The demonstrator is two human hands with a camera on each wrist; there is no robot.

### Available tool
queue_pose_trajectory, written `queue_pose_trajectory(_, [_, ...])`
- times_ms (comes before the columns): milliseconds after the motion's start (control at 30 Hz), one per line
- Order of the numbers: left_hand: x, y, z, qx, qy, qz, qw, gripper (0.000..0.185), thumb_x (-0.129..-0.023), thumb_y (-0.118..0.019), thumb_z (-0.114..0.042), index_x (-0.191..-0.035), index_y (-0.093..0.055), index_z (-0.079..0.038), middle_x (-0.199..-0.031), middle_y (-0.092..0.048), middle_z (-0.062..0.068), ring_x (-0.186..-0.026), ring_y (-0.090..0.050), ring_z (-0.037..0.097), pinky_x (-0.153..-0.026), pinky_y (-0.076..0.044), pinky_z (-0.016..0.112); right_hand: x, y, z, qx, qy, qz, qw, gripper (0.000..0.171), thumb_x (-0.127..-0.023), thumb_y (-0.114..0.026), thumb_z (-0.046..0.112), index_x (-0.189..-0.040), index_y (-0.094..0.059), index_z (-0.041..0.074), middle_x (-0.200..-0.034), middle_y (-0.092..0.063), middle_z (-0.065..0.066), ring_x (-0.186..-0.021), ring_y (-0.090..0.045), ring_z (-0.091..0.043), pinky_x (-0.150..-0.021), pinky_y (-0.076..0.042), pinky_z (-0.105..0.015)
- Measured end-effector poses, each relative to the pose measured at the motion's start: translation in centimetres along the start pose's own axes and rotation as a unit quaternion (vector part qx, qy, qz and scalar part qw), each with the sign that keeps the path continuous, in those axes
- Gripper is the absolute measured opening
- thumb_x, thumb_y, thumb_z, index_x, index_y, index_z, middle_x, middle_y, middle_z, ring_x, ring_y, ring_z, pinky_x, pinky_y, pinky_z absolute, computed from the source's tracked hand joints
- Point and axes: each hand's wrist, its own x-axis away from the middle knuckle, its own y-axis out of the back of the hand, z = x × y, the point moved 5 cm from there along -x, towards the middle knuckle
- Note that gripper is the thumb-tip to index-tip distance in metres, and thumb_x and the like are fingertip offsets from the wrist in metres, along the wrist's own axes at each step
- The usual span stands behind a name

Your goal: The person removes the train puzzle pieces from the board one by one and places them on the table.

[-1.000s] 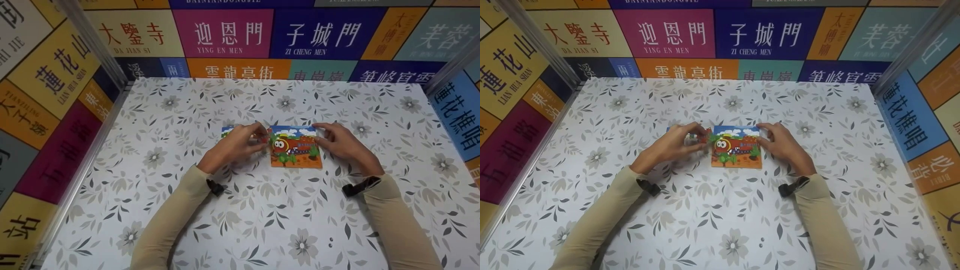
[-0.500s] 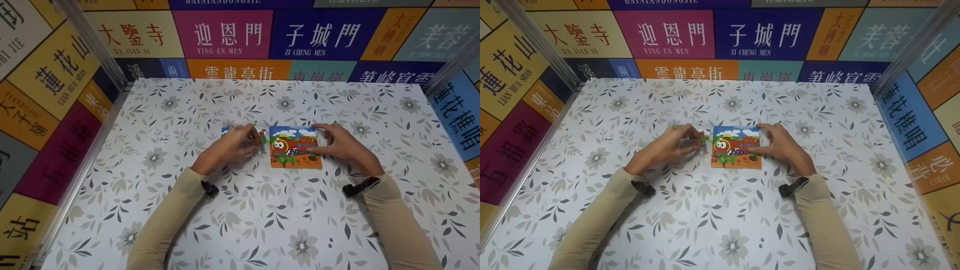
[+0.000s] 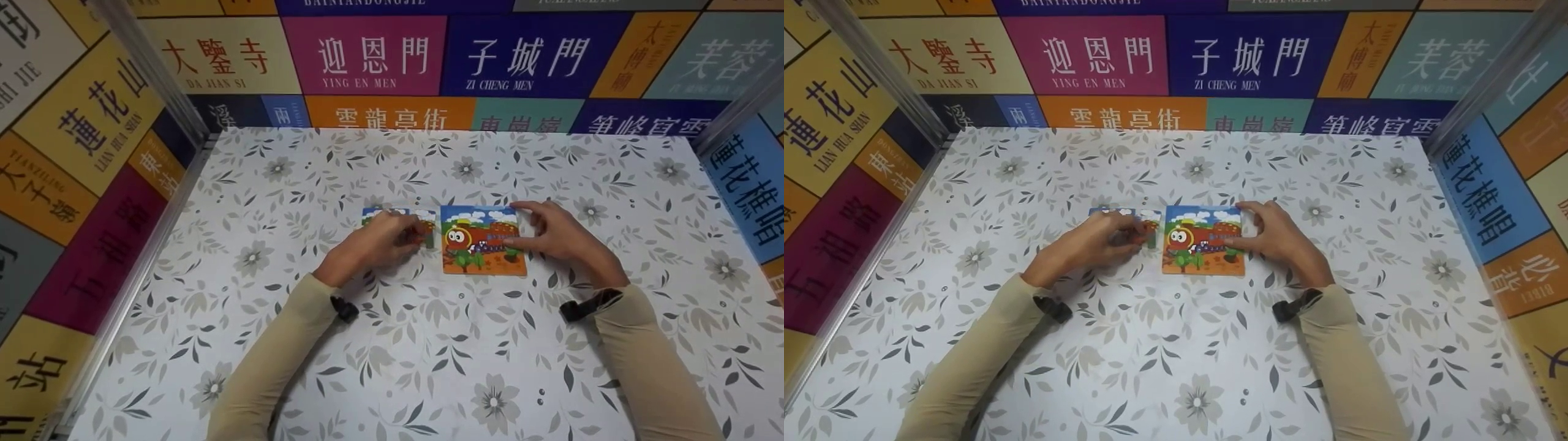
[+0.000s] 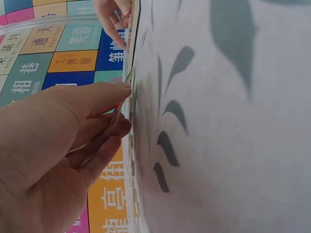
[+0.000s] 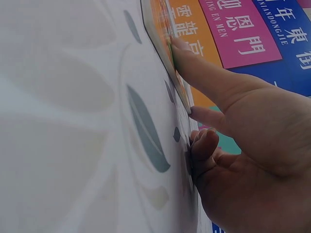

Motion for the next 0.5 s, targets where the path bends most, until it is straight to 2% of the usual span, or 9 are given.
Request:
queue_pose_trajectory(167, [0.24,-0.05,-0.42,-0.006,-0.027,-0.002,0.9996,0.022,-0.095,-0.07,-0.02,-0.117,-0.071,-0.016,-0.106,-0.071,-0.004,-0.094,-0.064,0.009,-0.083,-0.054,0.03,0.03,-0.14,0.03,0.003,0.004,-0.001,1.0,0.081,-0.082,-0.081,0.048,-0.15,-0.048,0.018,-0.103,-0.052,-0.012,-0.085,-0.047,-0.022,-0.072,-0.04,-0.035])
queue_pose_trajectory(300, [0.29,-0.04,-0.6,-0.011,-0.044,-0.005,0.999,0.022,-0.094,-0.07,-0.019,-0.115,-0.073,-0.014,-0.106,-0.073,-0.002,-0.095,-0.066,0.01,-0.083,-0.055,0.031,0.08,-0.17,0.07,0.0,0.001,0.001,1.0,0.08,-0.082,-0.08,0.049,-0.15,-0.048,0.021,-0.103,-0.052,-0.012,-0.085,-0.046,-0.023,-0.073,-0.039,-0.037])
queue_pose_trajectory(500, [0.24,-0.21,-0.51,-0.023,-0.036,0.002,0.9991,0.026,-0.095,-0.07,-0.019,-0.12,-0.073,-0.013,-0.114,-0.073,0.001,-0.103,-0.069,0.015,-0.09,-0.056,0.032,0.12,-0.18,0.1,-0.007,-0.012,0.006,1.0,0.081,-0.082,-0.08,0.051,-0.15,-0.047,0.022,-0.106,-0.051,-0.013,-0.088,-0.046,-0.024,-0.073,-0.039,-0.038])
